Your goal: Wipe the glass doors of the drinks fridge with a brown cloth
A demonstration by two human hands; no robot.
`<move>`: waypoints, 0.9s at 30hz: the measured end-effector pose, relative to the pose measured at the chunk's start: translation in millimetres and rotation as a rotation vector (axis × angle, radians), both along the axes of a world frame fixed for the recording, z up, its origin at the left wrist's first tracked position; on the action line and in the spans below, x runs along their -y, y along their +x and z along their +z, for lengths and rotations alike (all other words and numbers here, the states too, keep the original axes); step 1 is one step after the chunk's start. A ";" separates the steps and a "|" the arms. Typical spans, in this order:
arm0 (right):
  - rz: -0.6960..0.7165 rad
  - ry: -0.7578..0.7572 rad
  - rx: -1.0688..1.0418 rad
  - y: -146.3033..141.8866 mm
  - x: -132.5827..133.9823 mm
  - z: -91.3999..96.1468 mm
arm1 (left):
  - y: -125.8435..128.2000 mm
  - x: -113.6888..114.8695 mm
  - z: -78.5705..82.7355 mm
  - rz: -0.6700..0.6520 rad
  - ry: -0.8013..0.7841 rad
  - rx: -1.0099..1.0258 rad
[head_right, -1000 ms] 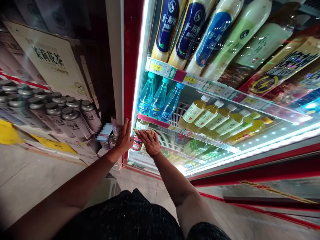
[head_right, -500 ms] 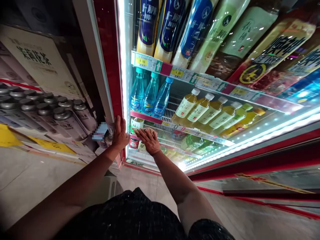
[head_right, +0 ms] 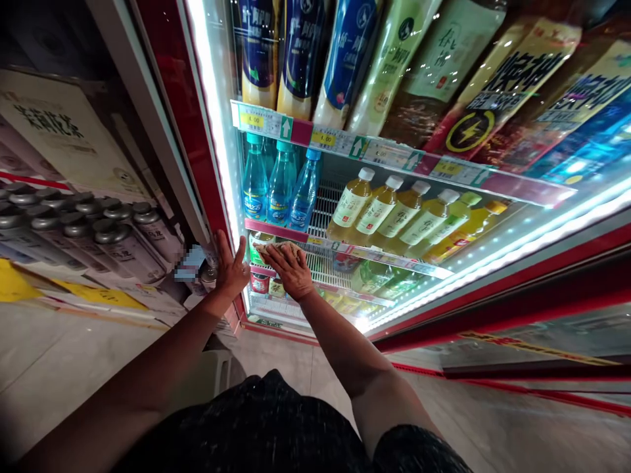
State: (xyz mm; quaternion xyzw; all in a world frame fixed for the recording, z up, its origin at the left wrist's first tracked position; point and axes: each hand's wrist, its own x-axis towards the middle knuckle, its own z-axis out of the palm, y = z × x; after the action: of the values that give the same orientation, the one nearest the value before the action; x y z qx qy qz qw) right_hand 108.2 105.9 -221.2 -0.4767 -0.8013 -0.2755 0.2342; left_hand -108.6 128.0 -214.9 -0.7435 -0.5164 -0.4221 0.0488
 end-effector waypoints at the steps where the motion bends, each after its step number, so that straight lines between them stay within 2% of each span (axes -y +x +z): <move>1: -0.017 0.012 -0.011 3.9 0.1 5.0 | 2.6 1.4 0.9 0.007 -0.001 0.008; 4: -0.070 0.086 -0.046 17.0 2.2 13.0 | 14.7 6.5 3.4 0.038 -0.001 0.030; 7: -0.046 0.136 -0.024 30.7 10.6 2.0 | 28.5 12.2 8.1 0.038 -0.018 0.056; 11: -0.003 0.069 0.012 46.6 21.8 -10.5 | 43.0 18.5 17.5 0.004 -0.033 0.033; 17: -0.125 0.104 -0.087 66.4 19.2 11.3 | 63.9 22.2 23.1 -0.041 0.012 0.014; 23: -0.043 0.162 0.035 85.9 35.7 -6.0 | 70.2 22.2 21.5 -0.038 0.012 0.006; 27: -0.063 0.106 -0.008 95.3 37.2 1.9 | 82.6 29.4 23.4 -0.036 0.028 0.024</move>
State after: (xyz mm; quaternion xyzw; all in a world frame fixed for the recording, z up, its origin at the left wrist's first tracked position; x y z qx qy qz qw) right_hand 203.5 68.7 -219.3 -0.4897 -0.7692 -0.3231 0.2534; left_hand -26.0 98.5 -191.5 -0.7468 -0.4974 -0.4391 0.0453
